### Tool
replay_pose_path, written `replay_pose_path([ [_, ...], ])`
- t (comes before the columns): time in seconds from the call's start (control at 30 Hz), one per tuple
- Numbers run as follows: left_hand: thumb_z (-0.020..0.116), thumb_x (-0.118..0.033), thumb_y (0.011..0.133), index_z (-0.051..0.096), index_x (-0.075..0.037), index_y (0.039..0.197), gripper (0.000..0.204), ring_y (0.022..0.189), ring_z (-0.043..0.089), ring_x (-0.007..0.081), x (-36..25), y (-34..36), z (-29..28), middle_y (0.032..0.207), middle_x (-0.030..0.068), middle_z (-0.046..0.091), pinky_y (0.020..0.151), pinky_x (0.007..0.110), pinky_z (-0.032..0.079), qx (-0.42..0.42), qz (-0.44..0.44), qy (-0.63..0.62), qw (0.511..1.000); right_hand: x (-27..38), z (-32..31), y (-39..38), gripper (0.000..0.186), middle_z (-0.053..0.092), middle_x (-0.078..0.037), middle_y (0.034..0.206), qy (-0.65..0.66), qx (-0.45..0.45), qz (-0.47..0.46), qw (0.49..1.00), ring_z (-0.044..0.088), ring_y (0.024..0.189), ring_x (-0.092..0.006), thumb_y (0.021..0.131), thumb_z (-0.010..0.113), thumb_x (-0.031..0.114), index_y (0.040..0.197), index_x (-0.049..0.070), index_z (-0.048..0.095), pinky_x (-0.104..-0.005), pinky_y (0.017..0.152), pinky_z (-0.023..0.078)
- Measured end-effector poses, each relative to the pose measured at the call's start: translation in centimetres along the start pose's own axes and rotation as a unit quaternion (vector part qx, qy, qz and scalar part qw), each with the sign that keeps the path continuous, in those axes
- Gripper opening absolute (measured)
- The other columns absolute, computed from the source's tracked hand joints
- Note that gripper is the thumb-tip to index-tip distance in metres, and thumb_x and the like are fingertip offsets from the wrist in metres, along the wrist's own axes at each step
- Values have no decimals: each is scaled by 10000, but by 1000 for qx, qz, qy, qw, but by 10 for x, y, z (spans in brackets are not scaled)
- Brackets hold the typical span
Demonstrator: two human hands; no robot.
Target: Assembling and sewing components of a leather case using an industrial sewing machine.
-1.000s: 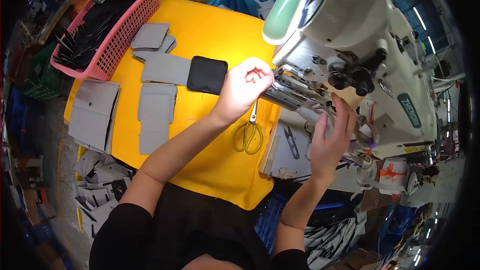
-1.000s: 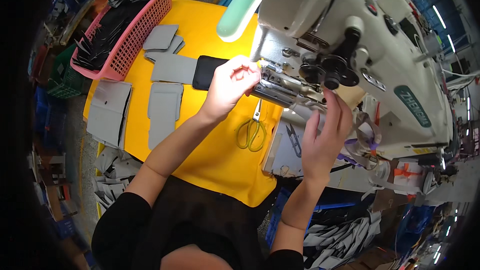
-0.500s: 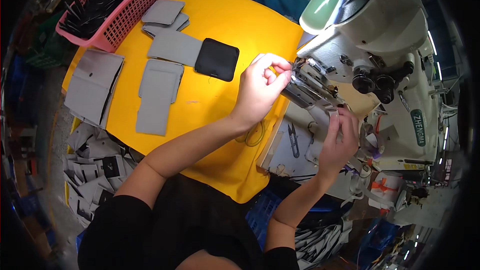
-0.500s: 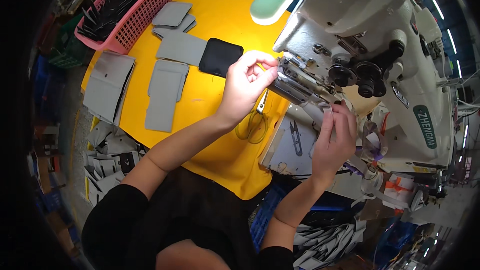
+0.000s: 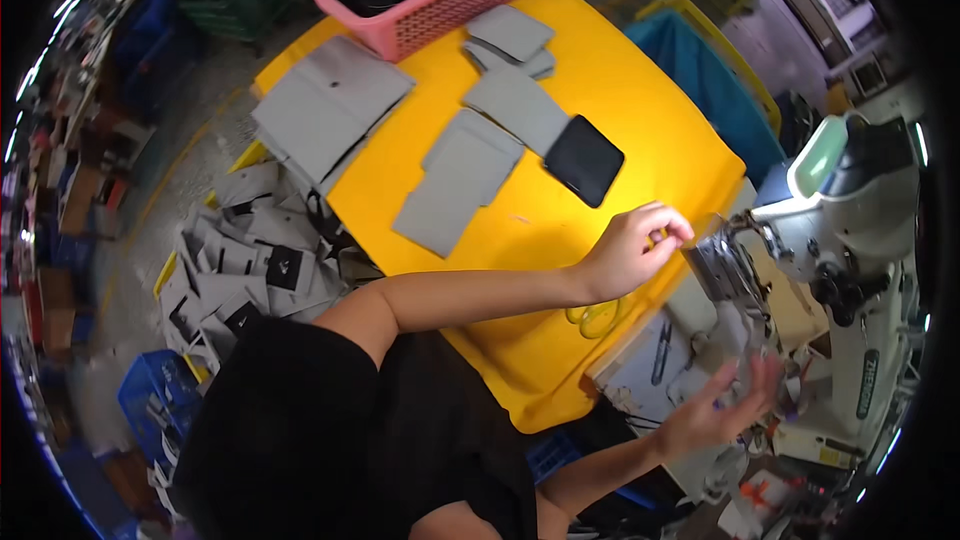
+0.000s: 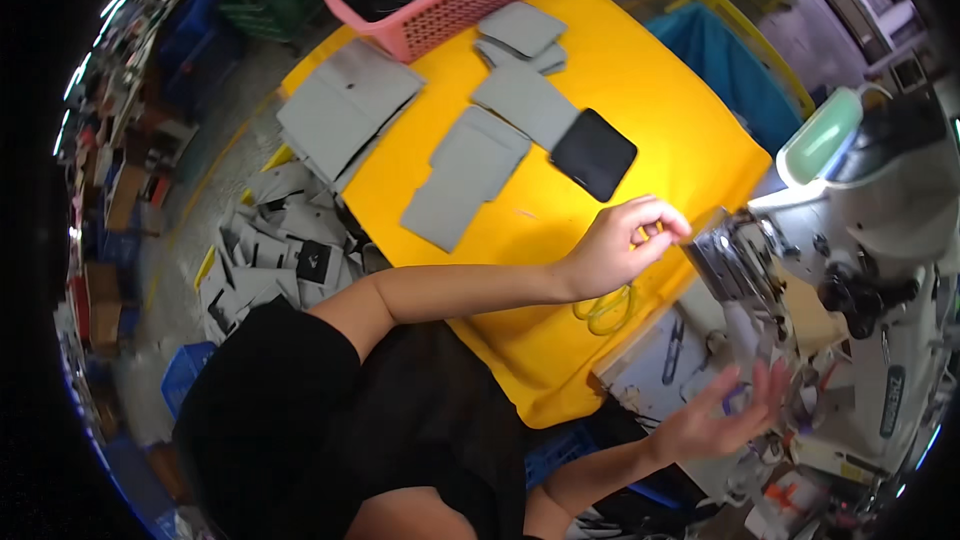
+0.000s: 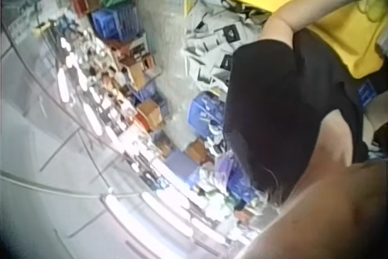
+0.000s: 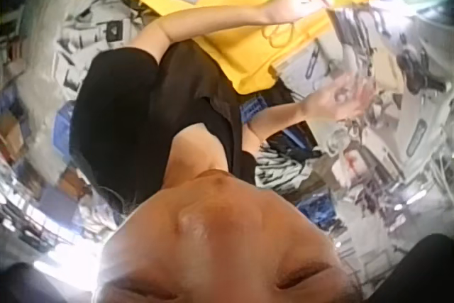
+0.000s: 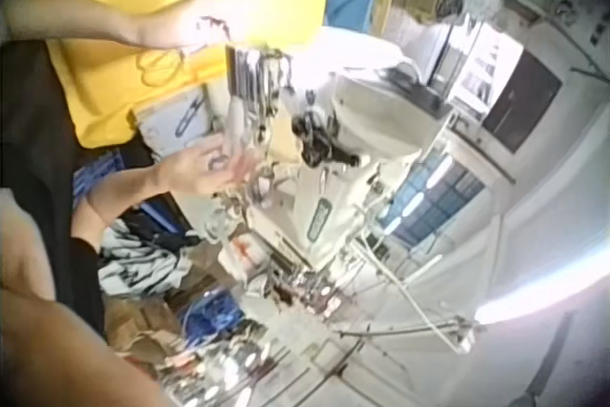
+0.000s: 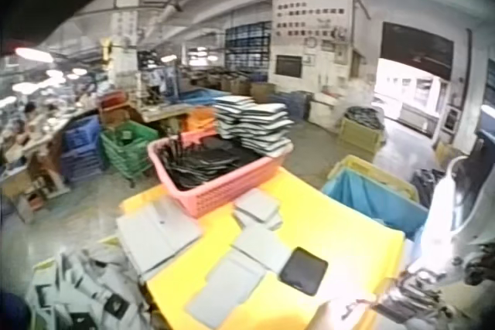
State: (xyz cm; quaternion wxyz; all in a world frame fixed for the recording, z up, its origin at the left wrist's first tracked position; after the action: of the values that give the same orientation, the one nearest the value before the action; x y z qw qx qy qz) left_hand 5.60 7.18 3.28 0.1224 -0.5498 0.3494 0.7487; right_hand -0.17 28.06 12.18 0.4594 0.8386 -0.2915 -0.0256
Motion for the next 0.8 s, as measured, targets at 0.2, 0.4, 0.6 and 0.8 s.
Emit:
replay_pose_path([
  [0.2, 556, 26, 872, 665, -15, 949, 139, 792, 584, 163, 45, -48, -128, 952, 52, 648, 683, 245, 475, -50, -52, 206, 976, 0, 22, -75, 119, 645, -127, 1168, 148, 104, 89, 979, 579, 1094, -283, 921, 582, 35, 1020, 6, 641, -381, 979, 430],
  [0.4, 553, -7, 747, 644, -19, 1093, 358, 1073, 577, 333, 18, -80, -284, 1159, 139, 642, 950, 380, 464, -111, 6, 601, 791, -9, 34, -124, 106, 646, -107, 1087, 199, 213, 174, 941, 583, 952, -245, 925, 577, 28, 1009, 3, 636, -335, 881, 471],
  [0.6, 552, -52, 788, 589, -62, 1284, 498, 1097, 608, 353, 12, -94, -371, 1222, 177, 635, 912, 404, 488, -160, -17, 873, 460, 18, 54, -121, 108, 647, -100, 1048, 254, 255, 168, 918, 585, 907, -226, 928, 574, 23, 1011, -3, 637, -303, 819, 484],
  [0.8, 532, -38, 854, 587, -117, 1321, 477, 819, 665, 361, -69, -72, -380, 1047, 166, 709, 742, 417, 521, -167, -110, 798, 569, 24, 64, -112, 94, 646, -100, 1019, 284, 260, 155, 910, 604, 881, -244, 917, 590, 13, 999, 2, 635, -302, 783, 500],
])
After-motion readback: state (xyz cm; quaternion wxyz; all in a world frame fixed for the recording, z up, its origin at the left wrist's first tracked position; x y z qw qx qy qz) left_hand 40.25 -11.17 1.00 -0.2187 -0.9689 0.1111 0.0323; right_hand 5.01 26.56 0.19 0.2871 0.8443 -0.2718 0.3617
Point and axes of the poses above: each hand's wrist, its own y-axis towards the middle knuckle, its own z-axis out of the palm, x = y × z, the point moved 6 cm from there along y, towards the middle knuckle
